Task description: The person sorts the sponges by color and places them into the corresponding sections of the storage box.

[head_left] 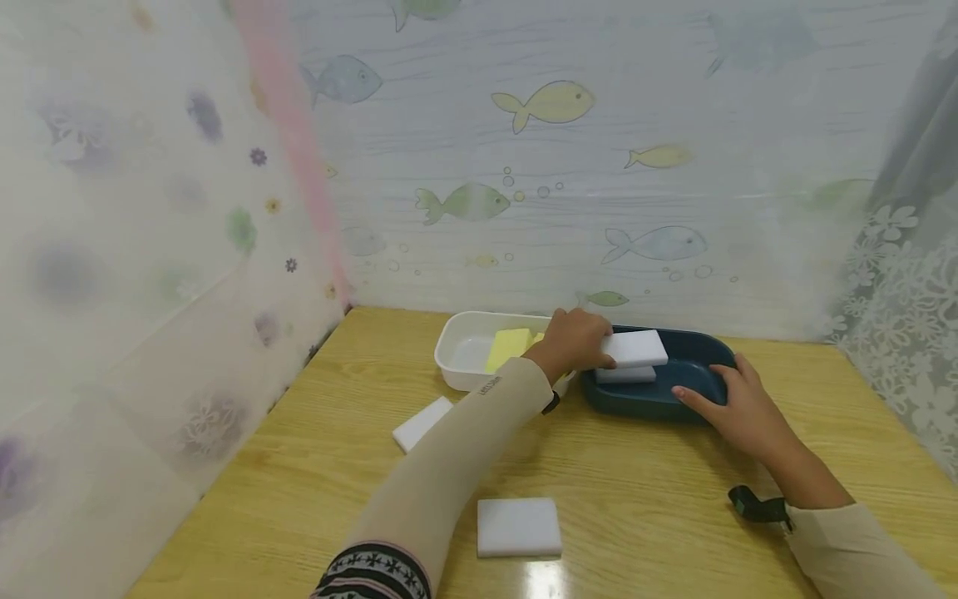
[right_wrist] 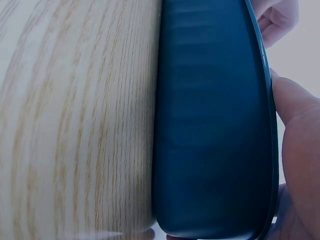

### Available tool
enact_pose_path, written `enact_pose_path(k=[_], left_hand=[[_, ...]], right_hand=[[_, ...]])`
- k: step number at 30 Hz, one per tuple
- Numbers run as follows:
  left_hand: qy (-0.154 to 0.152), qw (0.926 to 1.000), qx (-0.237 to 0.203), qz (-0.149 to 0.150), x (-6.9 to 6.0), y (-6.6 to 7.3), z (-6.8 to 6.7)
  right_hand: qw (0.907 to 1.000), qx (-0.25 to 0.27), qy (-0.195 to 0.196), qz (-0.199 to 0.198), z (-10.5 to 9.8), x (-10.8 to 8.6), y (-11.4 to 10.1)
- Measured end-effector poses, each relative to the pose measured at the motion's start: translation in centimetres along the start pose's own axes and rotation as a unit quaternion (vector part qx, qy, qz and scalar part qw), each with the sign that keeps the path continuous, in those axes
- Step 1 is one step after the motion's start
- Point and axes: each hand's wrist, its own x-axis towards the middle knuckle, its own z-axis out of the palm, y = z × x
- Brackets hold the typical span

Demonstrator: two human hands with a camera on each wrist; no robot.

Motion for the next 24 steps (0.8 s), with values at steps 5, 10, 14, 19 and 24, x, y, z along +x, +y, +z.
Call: enact_pose_path(k=[5, 10, 14, 19, 24], left_hand=[[0.002, 0.9997, 0.023, -0.009, 0.5, -0.1, 0.5], [-0.012, 0.999, 0.04, -0.013, 0.6, 0.1, 0.8], [-0.021, 0.9989, 0.038, -0.02, 0.8, 0.2, 1.1], [-0.022, 0.9987, 0.039, -0.025, 0.9, 0.3, 1.5], [-0.022, 0.9984, 0.046, -0.025, 0.8, 0.4, 1.5]], right_hand=[[1.0, -0.003, 0.001, 0.0, 0.0, 0.0, 0.1], [1.0, -0.004, 0.002, 0.001, 0.0, -0.1, 0.1], [1.0, -0.004, -0.001, 0.002, 0.1, -0.1, 0.1], [1.0, -0.003, -0.002, 0.0, 0.1, -0.1, 0.1], [1.0, -0.005, -0.003, -0.001, 0.1, -0.1, -0.1]])
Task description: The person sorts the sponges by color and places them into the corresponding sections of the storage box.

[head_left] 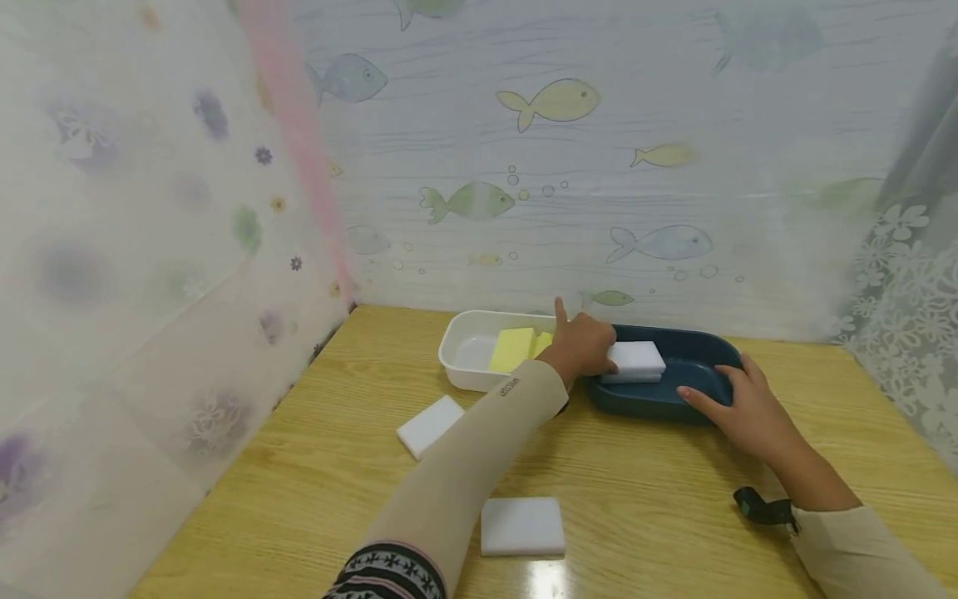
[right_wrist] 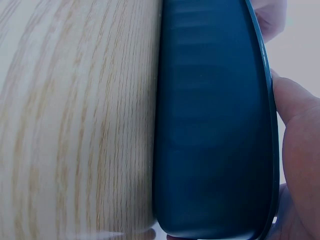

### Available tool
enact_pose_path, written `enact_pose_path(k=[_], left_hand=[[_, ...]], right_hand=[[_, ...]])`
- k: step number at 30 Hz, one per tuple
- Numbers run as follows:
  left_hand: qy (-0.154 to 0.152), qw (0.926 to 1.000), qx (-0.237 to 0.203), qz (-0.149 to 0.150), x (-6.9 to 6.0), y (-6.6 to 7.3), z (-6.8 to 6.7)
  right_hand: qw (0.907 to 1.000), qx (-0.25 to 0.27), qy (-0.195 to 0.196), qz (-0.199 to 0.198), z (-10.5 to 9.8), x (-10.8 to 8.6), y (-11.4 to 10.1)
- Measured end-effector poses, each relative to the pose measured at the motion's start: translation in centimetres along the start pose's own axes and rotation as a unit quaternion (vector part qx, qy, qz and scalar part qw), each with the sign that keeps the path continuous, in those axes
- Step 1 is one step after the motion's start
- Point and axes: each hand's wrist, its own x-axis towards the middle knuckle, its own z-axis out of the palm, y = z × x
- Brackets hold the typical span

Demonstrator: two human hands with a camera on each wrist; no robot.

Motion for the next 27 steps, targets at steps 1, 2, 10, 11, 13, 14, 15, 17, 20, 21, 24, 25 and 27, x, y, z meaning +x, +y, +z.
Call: enact_pose_path(k=[1, 2, 10, 11, 13, 14, 15, 17, 20, 21, 24, 25, 27], left_hand=[[-0.001, 1.0, 0.002, 0.0, 0.0, 0.0, 0.0], [-0.002, 1.0, 0.005, 0.0, 0.0, 0.0, 0.0], [0.004, 0.9999, 0.006, 0.009, 0.0, -0.1, 0.2], [0.004, 0.9999, 0.003, 0.009, -0.1, -0.1, 0.2], [0.001, 0.9999, 0.0, 0.012, -0.1, -0.1, 0.2], [0.001, 0.9999, 0.0, 0.014, -0.1, -0.1, 0.2], [0.001, 0.9999, 0.001, 0.016, -0.1, -0.1, 0.2], [0.002, 0.9998, 0.006, 0.021, 0.0, -0.2, 0.2], [0.011, 0.9994, 0.013, 0.03, 0.0, -0.4, 0.4], [0.014, 0.9993, 0.012, 0.033, 0.0, -0.5, 0.4], [0.022, 0.9989, 0.006, 0.042, -0.1, -0.8, 0.3], [0.025, 0.9987, 0.003, 0.045, -0.2, -0.9, 0.2], [0.029, 0.9983, -0.002, 0.05, -0.4, -1.1, -0.1]], right_hand=[[1.0, 0.0, 0.0, 0.0, 0.0, 0.0, 0.0], [1.0, 0.0, 0.0, 0.0, 0.0, 0.0, 0.0], [1.0, 0.003, 0.001, 0.001, -0.1, -0.1, -0.3], [1.0, 0.003, 0.001, 0.001, -0.1, -0.1, -0.3], [1.0, 0.004, 0.001, 0.0, -0.1, -0.1, -0.3], [1.0, 0.004, 0.001, 0.0, -0.1, -0.1, -0.3], [1.0, 0.004, 0.002, 0.0, -0.1, -0.1, -0.3], [1.0, 0.003, 0.003, 0.0, -0.1, -0.1, -0.3], [1.0, 0.003, 0.003, 0.001, -0.1, -0.1, -0.3], [1.0, 0.003, 0.003, 0.001, -0.1, -0.1, -0.4], [1.0, 0.003, 0.001, 0.001, -0.1, -0.2, -0.4], [1.0, 0.003, 0.001, 0.001, -0.1, -0.2, -0.4], [1.0, 0.001, 0.001, 0.002, -0.2, -0.2, -0.3]])
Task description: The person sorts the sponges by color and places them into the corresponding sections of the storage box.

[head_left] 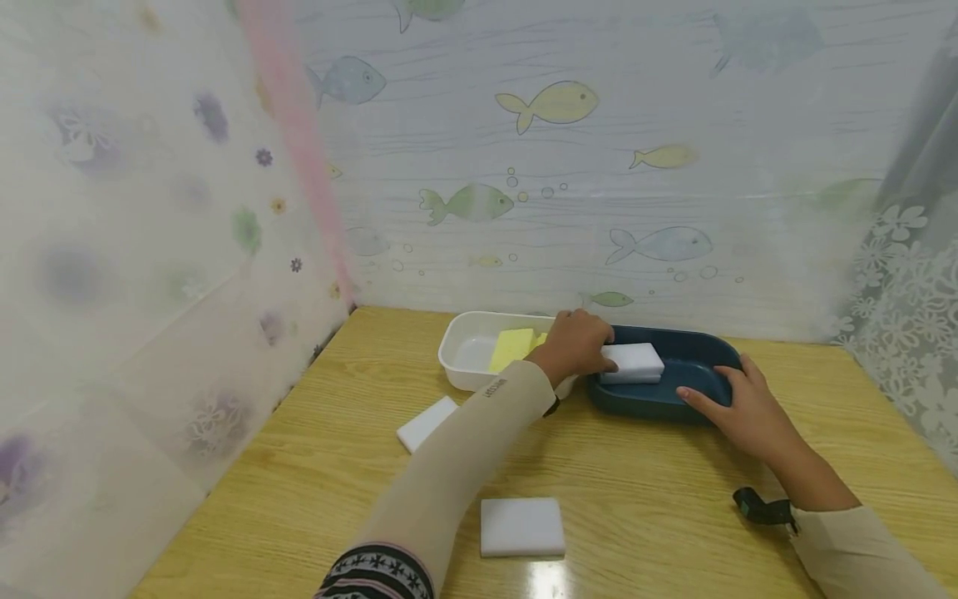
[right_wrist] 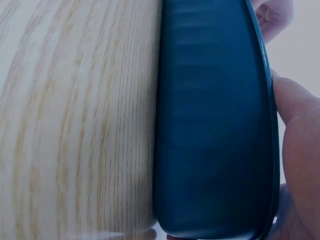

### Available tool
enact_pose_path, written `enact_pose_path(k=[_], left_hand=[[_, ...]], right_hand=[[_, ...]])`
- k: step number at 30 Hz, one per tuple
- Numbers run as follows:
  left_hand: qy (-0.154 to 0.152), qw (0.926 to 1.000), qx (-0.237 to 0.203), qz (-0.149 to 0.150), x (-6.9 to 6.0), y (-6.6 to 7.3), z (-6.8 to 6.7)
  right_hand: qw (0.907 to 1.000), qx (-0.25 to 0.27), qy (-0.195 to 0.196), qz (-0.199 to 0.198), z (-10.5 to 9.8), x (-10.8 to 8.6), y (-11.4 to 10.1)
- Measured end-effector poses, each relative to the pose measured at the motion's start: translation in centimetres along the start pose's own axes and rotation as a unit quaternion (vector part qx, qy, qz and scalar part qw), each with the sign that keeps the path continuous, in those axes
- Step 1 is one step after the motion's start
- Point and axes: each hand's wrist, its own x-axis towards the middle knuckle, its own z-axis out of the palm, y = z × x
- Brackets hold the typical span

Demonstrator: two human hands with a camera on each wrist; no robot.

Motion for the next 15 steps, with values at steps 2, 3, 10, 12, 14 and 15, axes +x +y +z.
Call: enact_pose_path(k=[2, 3, 10, 12, 14, 15], left_hand=[[0.003, 1.0, -0.006, 0.001, -0.3, -0.3, -0.4], [0.006, 1.0, -0.008, 0.002, -0.5, -0.4, -0.6], [0.017, 0.9988, -0.045, 0.001, -2.0, -1.8, -1.3], [0.026, 0.9979, -0.059, 0.007, -2.8, -2.2, -1.6], [0.034, 0.9967, -0.073, 0.014, -3.6, -2.7, -2.0], [0.038, 0.996, -0.079, 0.019, -4.0, -2.9, -2.1]], right_hand=[[1.0, -0.001, 0.0, 0.0, 0.0, 0.0, 0.0], [1.0, -0.001, -0.001, -0.001, 0.0, 0.0, 0.0], [1.0, -0.002, 0.001, -0.003, 0.0, 0.1, 0.2], [1.0, -0.003, 0.0, -0.002, 0.1, 0.1, 0.2], [1.0, -0.003, 0.001, -0.001, 0.1, 0.1, 0.3], [1.0, -0.003, 0.001, -0.001, 0.1, 0.1, 0.3]])
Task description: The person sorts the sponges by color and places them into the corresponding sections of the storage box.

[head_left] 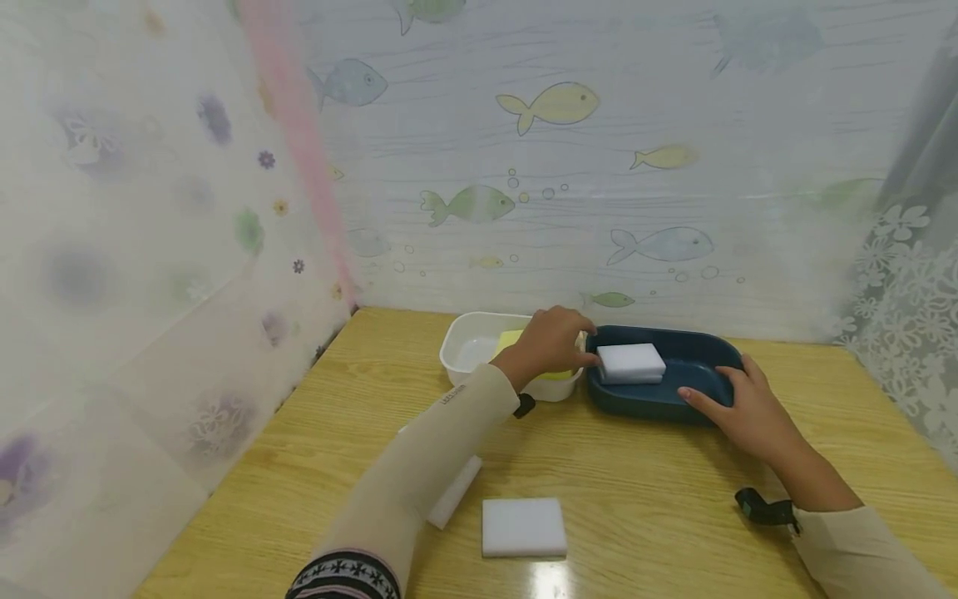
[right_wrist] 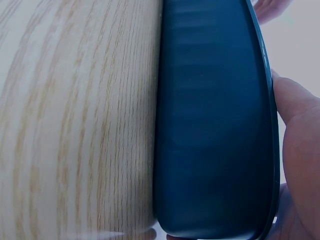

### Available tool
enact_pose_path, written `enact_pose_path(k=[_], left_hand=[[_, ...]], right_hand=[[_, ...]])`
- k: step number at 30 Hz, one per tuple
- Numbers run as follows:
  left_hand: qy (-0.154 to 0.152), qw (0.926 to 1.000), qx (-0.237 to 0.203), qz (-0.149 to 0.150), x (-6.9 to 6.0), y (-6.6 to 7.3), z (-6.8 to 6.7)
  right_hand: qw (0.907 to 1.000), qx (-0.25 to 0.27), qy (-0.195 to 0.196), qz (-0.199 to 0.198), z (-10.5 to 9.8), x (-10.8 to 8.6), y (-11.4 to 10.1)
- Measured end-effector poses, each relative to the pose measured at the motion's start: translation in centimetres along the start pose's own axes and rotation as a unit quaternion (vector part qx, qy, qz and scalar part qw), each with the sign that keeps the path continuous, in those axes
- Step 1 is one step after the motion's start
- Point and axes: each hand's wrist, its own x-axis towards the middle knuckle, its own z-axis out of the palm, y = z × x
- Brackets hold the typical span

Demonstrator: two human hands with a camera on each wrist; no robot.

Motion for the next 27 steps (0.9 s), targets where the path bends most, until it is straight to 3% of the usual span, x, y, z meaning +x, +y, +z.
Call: enact_pose_path(k=[8, 14, 22, 27], left_hand=[[0.022, 0.9983, -0.049, 0.022, -2.6, -1.7, -0.5], [0.006, 0.9923, -0.118, 0.036, -5.6, -2.1, -0.9], [-0.039, 0.9655, -0.253, 0.048, -10.7, -2.4, -0.6], [-0.085, 0.9327, -0.347, 0.049, -13.8, -2.9, -0.3]], right_hand=[[1.0, 0.002, 0.002, 0.0, 0.1, 0.1, 0.2], [1.0, 0.004, 0.003, -0.001, 0.1, 0.2, 0.3], [1.0, 0.006, -0.001, -0.003, 0.1, 0.1, 0.1], [1.0, 0.004, -0.001, 0.0, 0.1, 0.0, 0.1]])
